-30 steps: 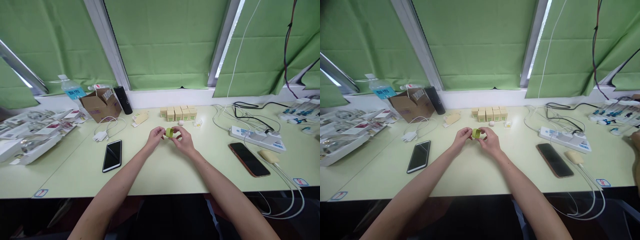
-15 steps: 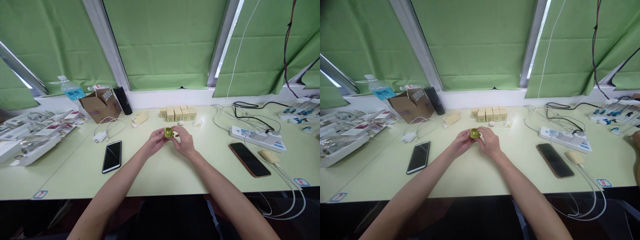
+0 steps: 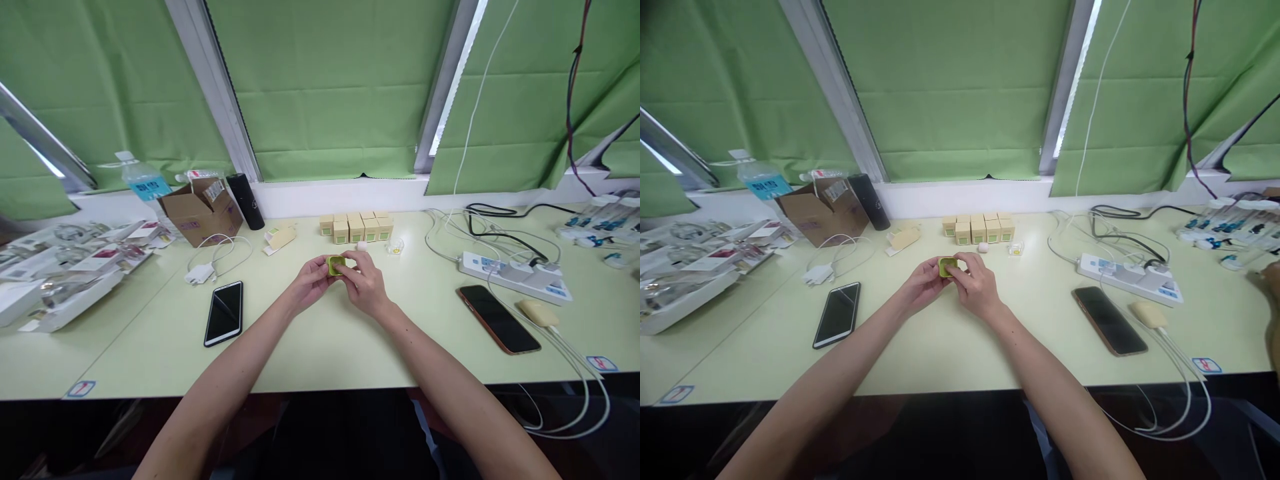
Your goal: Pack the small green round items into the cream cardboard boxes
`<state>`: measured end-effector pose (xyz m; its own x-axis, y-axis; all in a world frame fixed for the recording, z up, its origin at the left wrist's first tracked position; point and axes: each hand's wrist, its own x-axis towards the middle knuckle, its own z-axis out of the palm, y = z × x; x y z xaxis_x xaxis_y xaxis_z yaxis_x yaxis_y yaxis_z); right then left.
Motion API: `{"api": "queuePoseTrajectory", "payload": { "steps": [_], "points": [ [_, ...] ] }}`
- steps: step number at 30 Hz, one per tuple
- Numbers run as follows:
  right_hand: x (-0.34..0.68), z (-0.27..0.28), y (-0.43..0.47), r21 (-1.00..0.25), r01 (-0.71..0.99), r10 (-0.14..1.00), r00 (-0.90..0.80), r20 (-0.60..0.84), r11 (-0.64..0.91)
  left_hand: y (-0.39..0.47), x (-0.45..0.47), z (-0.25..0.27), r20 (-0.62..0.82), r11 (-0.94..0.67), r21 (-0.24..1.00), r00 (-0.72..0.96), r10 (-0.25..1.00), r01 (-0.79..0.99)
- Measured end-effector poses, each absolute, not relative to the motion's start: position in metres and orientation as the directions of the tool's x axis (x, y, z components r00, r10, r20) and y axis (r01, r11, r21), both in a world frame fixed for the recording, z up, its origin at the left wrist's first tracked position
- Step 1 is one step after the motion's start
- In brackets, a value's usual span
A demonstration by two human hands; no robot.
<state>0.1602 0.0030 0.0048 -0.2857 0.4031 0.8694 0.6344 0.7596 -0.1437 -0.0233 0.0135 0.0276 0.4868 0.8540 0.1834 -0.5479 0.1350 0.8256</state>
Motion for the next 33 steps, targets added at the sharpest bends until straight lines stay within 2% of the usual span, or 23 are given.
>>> {"api": "queuePoseTrajectory", "payload": {
  "steps": [12,17,22,29,33],
  "points": [
    [0.159,0.005,0.0,-0.198,0.604,0.4,-0.219,0.89,0.772,0.012,-0.018,0.029,0.188,0.145,0.809,0.484,0.854,-0.57],
    [0.159,0.002,0.002,-0.263,0.575,0.452,-0.214,0.866,0.775,0.013,-0.019,0.028,0.193,0.14,0.815,0.491,0.85,-0.563],
    [0.158,0.002,0.003,-0.279,0.546,0.452,-0.211,0.867,0.79,0.013,-0.02,0.026,0.187,0.146,0.815,0.494,0.849,-0.56],
    [0.164,0.005,0.003,-0.424,0.503,0.573,-0.184,0.799,0.753,0.021,-0.02,0.019,0.188,0.094,0.805,0.402,0.896,-0.586],
    [0.178,-0.006,0.017,-0.522,0.654,0.714,-0.04,0.699,0.547,0.03,-0.025,0.013,0.164,0.029,0.798,0.263,0.951,-0.602]
  ]
}}
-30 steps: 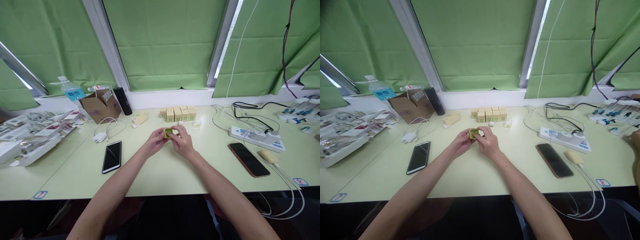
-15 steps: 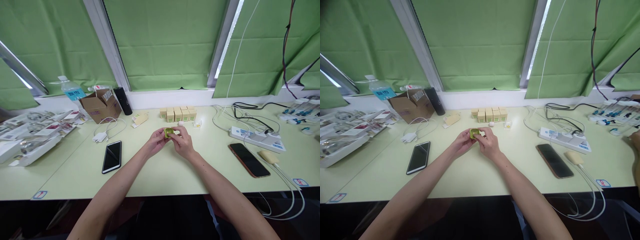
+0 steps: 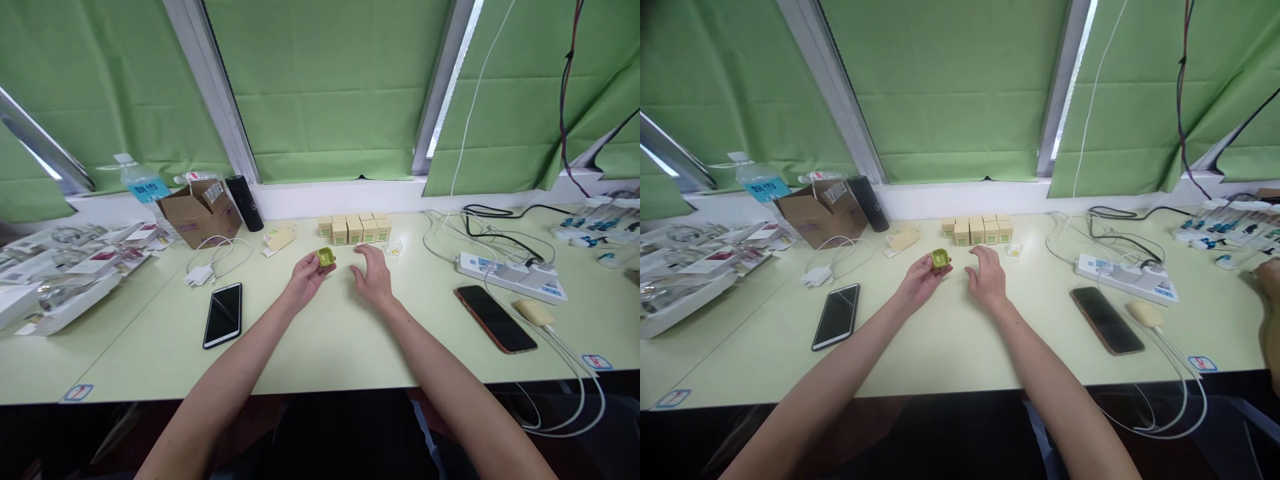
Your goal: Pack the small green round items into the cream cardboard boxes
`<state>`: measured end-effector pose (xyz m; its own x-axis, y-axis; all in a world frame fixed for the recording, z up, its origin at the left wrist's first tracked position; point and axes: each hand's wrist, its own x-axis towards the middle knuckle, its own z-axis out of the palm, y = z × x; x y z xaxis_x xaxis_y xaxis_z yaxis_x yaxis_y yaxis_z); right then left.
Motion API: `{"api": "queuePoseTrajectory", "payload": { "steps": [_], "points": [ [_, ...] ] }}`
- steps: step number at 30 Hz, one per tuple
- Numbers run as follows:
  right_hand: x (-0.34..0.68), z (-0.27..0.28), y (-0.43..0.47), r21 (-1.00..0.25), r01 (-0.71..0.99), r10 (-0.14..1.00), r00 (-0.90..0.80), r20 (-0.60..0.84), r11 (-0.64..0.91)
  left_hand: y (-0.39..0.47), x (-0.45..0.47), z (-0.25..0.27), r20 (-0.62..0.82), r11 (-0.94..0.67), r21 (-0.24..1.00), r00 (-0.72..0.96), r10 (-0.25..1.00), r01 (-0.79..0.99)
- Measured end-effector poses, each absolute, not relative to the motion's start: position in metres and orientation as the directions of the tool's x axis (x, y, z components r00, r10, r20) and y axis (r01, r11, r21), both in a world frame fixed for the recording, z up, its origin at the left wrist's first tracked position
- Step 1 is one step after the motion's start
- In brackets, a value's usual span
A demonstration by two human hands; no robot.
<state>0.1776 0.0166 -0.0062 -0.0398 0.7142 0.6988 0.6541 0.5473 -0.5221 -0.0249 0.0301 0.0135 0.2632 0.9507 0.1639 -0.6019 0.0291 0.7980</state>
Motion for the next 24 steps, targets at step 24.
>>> {"api": "queuePoseTrajectory", "payload": {
  "steps": [24],
  "points": [
    [0.192,-0.034,0.106,-0.639,0.731,0.863,0.142,0.485,0.24,0.035,-0.024,0.004,0.154,0.031,0.808,0.261,0.953,-0.588]
  ]
}}
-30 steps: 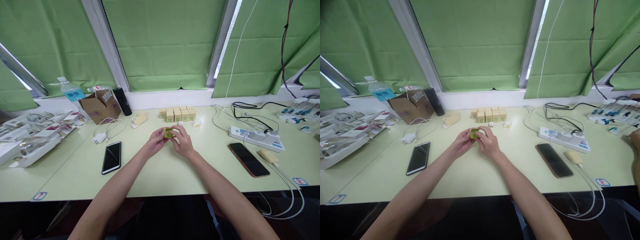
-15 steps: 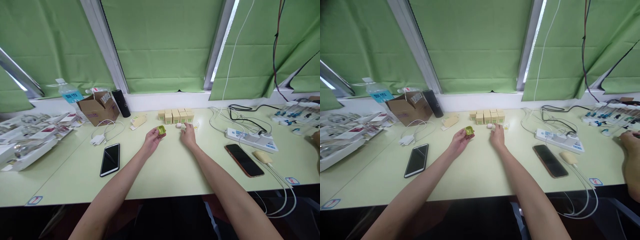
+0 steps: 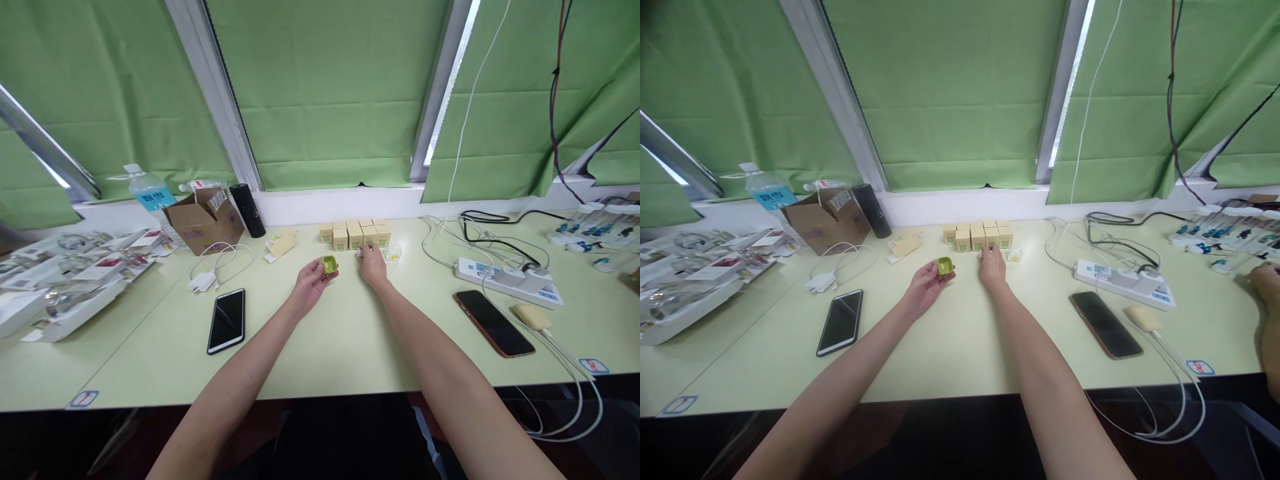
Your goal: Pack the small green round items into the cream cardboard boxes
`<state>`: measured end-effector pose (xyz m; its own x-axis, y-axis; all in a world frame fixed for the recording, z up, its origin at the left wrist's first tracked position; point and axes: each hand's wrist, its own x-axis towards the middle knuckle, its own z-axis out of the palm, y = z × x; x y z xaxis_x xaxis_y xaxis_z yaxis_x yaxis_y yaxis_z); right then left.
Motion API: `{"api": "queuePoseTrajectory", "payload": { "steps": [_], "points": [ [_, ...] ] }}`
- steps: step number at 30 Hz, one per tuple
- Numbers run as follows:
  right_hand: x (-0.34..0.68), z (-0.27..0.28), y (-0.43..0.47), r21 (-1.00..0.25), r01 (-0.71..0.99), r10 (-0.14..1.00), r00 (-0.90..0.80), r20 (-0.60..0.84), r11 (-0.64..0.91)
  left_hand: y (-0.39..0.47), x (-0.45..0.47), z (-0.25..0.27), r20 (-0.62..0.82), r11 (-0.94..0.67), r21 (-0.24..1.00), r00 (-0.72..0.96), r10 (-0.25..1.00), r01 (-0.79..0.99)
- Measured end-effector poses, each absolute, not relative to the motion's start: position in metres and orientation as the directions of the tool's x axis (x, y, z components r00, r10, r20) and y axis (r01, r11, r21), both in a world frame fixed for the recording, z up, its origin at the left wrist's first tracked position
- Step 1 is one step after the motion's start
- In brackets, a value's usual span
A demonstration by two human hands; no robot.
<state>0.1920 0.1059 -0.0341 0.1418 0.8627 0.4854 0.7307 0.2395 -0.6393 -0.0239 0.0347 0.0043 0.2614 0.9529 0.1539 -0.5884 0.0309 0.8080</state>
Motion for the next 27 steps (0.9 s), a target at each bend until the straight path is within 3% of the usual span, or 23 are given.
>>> {"api": "queuePoseTrajectory", "payload": {
  "steps": [3,8,14,16,20,27],
  "points": [
    [0.195,-0.03,0.101,-0.743,0.616,0.846,0.223,0.484,0.262,0.035,-0.023,0.003,0.159,0.027,0.81,0.264,0.951,-0.586],
    [0.201,-0.027,0.087,-0.929,0.243,0.837,0.413,0.36,0.28,0.034,-0.023,0.004,0.159,0.031,0.811,0.271,0.949,-0.584],
    [0.206,-0.018,0.069,-0.947,-0.156,0.869,0.46,0.181,0.28,0.032,-0.025,0.005,0.145,0.03,0.829,0.266,0.953,-0.559],
    [0.205,-0.012,0.062,-0.934,-0.262,0.903,0.414,0.119,0.243,0.032,-0.025,0.004,0.14,0.023,0.843,0.259,0.956,-0.538],
    [0.197,0.005,0.05,-0.901,-0.416,0.987,0.145,0.065,0.12,0.032,-0.023,0.004,0.156,-0.033,0.867,0.209,0.965,-0.497],
    [0.169,0.027,0.029,-0.907,-0.421,0.994,-0.09,0.053,0.01,0.033,-0.021,0.008,0.16,-0.095,0.888,0.109,0.981,-0.45]
  ]
}}
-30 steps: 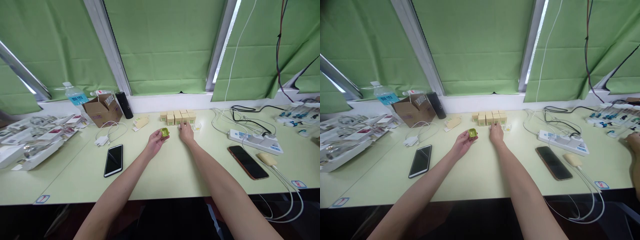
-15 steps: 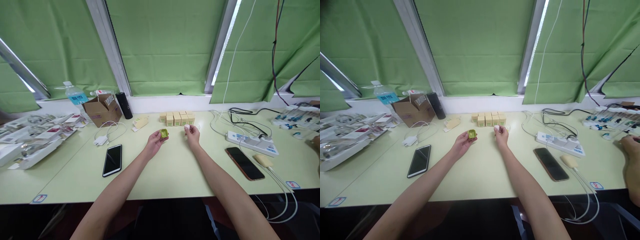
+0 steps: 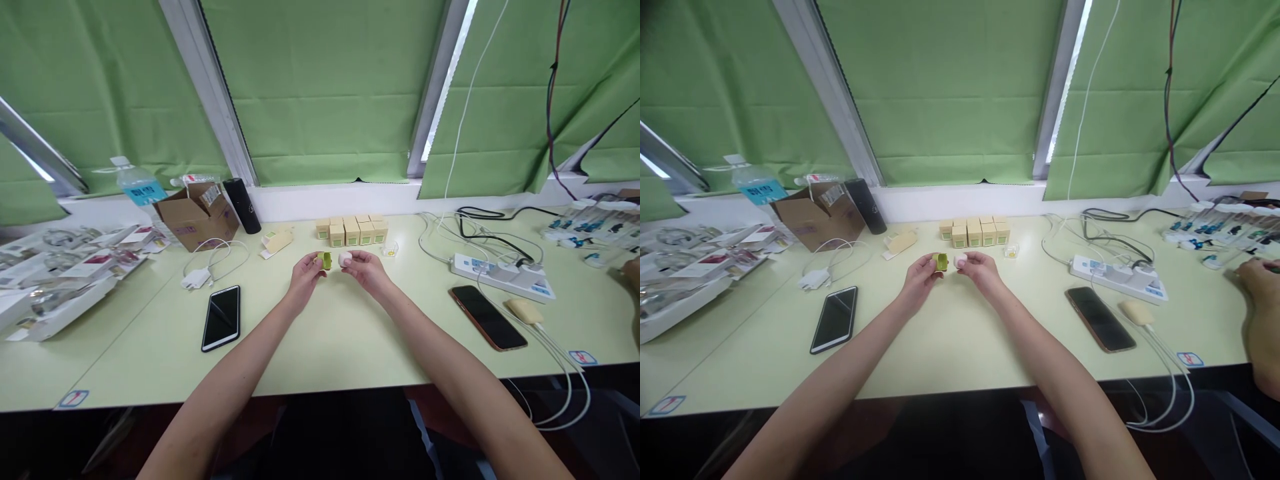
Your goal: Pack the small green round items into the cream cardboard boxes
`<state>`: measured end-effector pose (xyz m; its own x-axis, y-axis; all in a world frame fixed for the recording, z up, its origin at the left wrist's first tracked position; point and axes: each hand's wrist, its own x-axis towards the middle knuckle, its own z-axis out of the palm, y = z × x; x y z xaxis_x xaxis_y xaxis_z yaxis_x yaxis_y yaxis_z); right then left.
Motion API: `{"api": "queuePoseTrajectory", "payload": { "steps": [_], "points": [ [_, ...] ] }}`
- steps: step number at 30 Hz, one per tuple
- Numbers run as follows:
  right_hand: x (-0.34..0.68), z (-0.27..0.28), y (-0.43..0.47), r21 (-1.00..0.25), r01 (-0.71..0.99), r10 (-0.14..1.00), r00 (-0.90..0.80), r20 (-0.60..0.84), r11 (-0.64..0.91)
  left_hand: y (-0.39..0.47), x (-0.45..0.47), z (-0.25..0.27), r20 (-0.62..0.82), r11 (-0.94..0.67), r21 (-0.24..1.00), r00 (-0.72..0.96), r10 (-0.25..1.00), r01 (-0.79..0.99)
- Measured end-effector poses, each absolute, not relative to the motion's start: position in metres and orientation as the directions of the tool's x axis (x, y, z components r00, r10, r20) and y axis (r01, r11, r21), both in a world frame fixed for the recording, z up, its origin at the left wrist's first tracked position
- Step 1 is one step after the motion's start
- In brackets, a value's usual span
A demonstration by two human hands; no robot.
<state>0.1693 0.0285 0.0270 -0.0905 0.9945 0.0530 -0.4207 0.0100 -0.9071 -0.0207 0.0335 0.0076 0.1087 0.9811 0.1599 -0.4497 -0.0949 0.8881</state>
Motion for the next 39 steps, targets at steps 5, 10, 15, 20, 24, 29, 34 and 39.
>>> {"api": "queuePoseTrajectory", "payload": {
  "steps": [5,10,15,20,24,29,34,39],
  "points": [
    [0.162,0.023,0.018,-0.902,-0.427,0.994,-0.052,0.097,0.066,0.03,-0.019,0.01,0.192,-0.142,0.918,0.102,0.976,-0.37],
    [0.163,0.017,0.013,-0.923,-0.38,0.995,-0.044,0.091,0.067,0.024,-0.015,0.013,0.241,-0.198,0.943,0.138,0.961,-0.267],
    [0.163,0.016,0.01,-0.939,-0.336,0.995,-0.038,0.089,0.071,0.022,-0.012,0.016,0.267,-0.232,0.946,0.137,0.954,-0.227],
    [0.161,0.015,0.008,-0.945,-0.319,0.994,-0.06,0.091,0.067,0.019,-0.012,0.022,0.263,-0.232,0.951,0.139,0.955,-0.203],
    [0.161,0.016,0.007,-0.949,-0.307,0.991,-0.089,0.104,0.072,0.015,-0.012,0.027,0.262,-0.228,0.954,0.17,0.95,-0.193],
    [0.162,0.016,0.007,-0.953,-0.293,0.99,-0.088,0.109,0.079,0.013,-0.012,0.027,0.261,-0.226,0.956,0.187,0.947,-0.189],
    [0.162,0.01,0.01,-0.959,-0.275,0.993,-0.075,0.095,0.071,0.015,-0.01,0.02,0.307,-0.288,0.95,0.188,0.933,-0.125],
    [0.162,0.002,0.015,-0.962,-0.263,0.994,-0.066,0.09,0.069,0.017,-0.009,0.015,0.335,-0.329,0.942,0.175,0.926,-0.061]
  ]
}}
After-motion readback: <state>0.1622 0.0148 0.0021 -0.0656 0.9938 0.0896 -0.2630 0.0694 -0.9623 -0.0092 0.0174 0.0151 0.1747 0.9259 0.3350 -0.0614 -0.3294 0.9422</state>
